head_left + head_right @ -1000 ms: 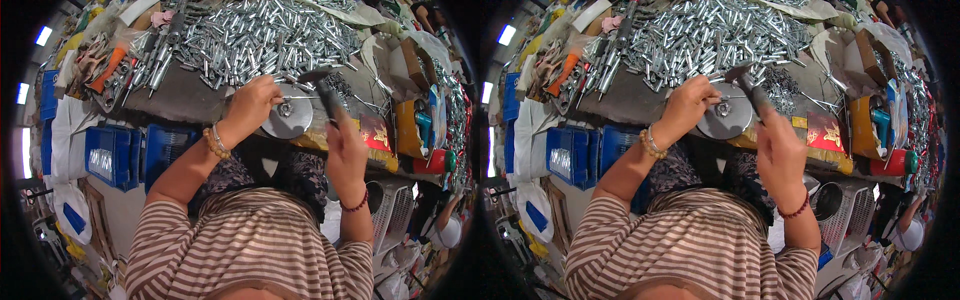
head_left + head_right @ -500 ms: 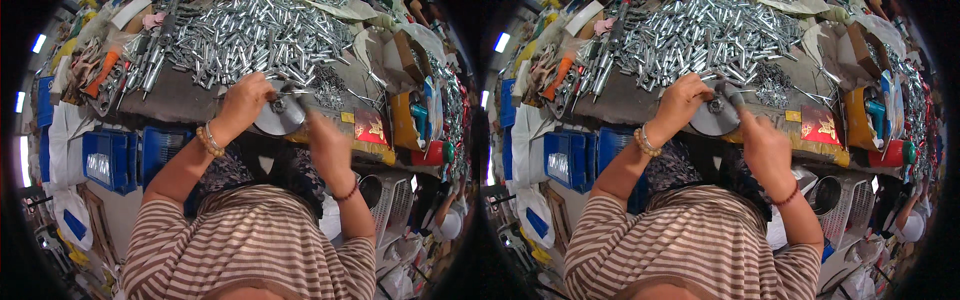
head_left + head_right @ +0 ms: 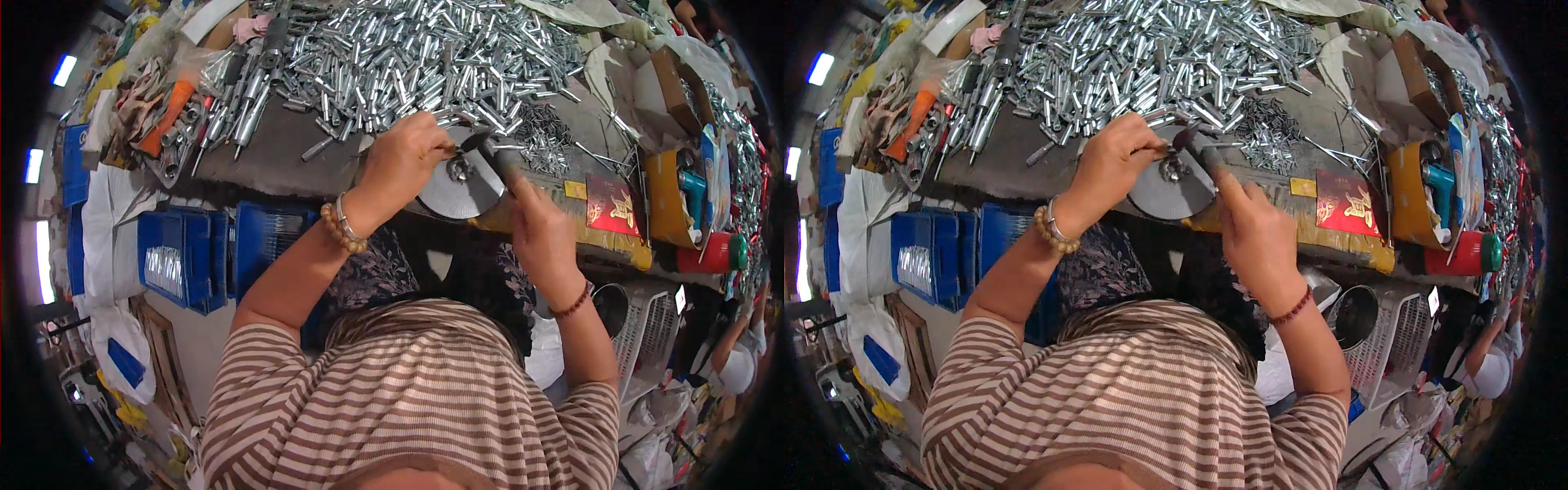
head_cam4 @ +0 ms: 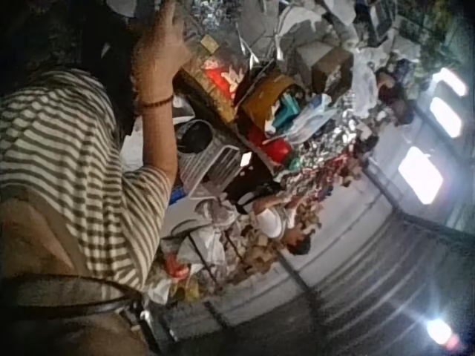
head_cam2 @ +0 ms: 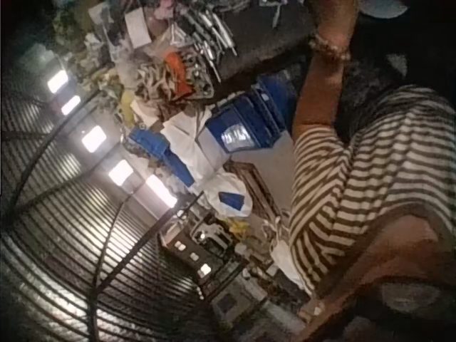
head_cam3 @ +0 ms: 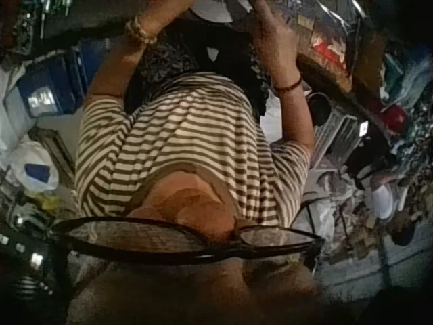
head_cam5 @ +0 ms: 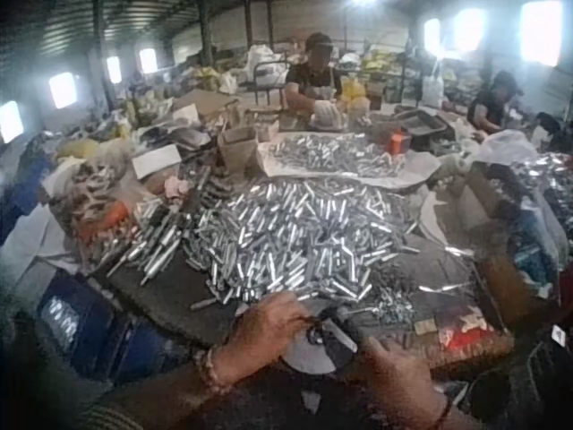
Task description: The person assembles metal components by inserting pins into metal tubes and hammering them on a round metal platform, then places the assembled pieces into a blue tray.
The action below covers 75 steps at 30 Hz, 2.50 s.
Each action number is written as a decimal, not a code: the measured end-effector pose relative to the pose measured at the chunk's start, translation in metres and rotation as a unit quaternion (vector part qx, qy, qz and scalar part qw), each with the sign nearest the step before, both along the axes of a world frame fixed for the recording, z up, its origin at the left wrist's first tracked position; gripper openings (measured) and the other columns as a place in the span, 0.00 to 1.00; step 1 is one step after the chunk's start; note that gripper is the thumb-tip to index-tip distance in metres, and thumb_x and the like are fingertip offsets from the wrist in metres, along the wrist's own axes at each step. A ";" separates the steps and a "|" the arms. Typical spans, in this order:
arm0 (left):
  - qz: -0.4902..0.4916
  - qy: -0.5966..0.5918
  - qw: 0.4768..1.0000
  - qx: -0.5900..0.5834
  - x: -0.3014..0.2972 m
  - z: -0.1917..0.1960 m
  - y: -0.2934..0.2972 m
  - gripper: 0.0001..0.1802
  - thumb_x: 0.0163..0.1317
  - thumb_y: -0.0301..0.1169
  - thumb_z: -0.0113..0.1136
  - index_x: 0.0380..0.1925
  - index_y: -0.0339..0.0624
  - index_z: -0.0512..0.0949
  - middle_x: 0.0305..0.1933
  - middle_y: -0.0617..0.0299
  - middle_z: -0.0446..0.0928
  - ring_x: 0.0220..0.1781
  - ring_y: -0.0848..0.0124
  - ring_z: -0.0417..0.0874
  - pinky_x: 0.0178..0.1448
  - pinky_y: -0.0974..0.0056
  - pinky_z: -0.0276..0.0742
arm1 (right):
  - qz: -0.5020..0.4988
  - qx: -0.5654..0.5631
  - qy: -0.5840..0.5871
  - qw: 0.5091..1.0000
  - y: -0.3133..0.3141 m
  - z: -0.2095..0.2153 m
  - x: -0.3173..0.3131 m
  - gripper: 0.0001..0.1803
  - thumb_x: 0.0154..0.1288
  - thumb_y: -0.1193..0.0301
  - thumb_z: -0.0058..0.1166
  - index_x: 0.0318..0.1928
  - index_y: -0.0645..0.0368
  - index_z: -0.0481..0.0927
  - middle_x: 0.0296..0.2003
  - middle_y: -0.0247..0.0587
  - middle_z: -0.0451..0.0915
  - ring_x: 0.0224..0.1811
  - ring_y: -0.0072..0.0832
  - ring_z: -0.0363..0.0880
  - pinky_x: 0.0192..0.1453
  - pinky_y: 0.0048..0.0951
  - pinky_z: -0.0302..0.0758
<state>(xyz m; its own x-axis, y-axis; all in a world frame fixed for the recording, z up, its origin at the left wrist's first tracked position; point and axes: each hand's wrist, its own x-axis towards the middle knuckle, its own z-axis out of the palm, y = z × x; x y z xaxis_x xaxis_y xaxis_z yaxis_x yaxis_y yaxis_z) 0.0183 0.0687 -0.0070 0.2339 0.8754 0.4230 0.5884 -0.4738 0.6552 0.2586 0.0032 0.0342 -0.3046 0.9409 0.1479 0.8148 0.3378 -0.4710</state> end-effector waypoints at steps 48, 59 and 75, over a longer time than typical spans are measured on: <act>-0.125 -0.744 0.442 -0.486 0.002 0.014 -0.058 0.16 0.78 0.25 0.56 0.62 0.39 0.78 0.54 0.54 0.82 0.53 0.68 0.83 0.55 0.68 0.87 | -0.107 0.192 -0.106 0.970 0.088 -0.027 0.112 0.06 0.58 0.76 0.60 0.38 0.56 0.80 0.38 0.44 0.81 0.44 0.47 0.84 0.45 0.47 0.82; -0.123 -0.754 0.396 -0.509 0.015 0.010 -0.064 0.21 0.78 0.27 0.57 0.67 0.35 0.74 0.51 0.54 0.80 0.46 0.70 0.83 0.53 0.69 0.88 | -0.148 0.010 0.333 0.931 0.057 0.008 0.062 0.14 0.64 0.79 0.60 0.49 0.62 0.77 0.39 0.40 0.85 0.41 0.30 0.88 0.42 0.32 0.84; -0.081 -0.663 0.601 -0.439 -0.003 0.010 -0.079 0.17 0.77 0.30 0.59 0.63 0.41 0.76 0.47 0.63 0.82 0.44 0.76 0.84 0.52 0.66 0.86 | 0.057 -0.019 0.208 0.976 0.000 0.012 -0.024 0.08 0.61 0.75 0.67 0.40 0.60 0.84 0.31 0.47 0.82 0.31 0.47 0.82 0.33 0.39 0.77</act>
<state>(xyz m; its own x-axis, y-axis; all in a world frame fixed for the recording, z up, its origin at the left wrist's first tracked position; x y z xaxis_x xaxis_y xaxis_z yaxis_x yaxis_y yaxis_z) 0.0157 -0.0102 0.0028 0.3129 0.9086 -0.2769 -0.7347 0.4162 0.5357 0.2350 0.0034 0.0461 -0.3286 0.9115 0.2473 0.5093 0.3916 -0.7663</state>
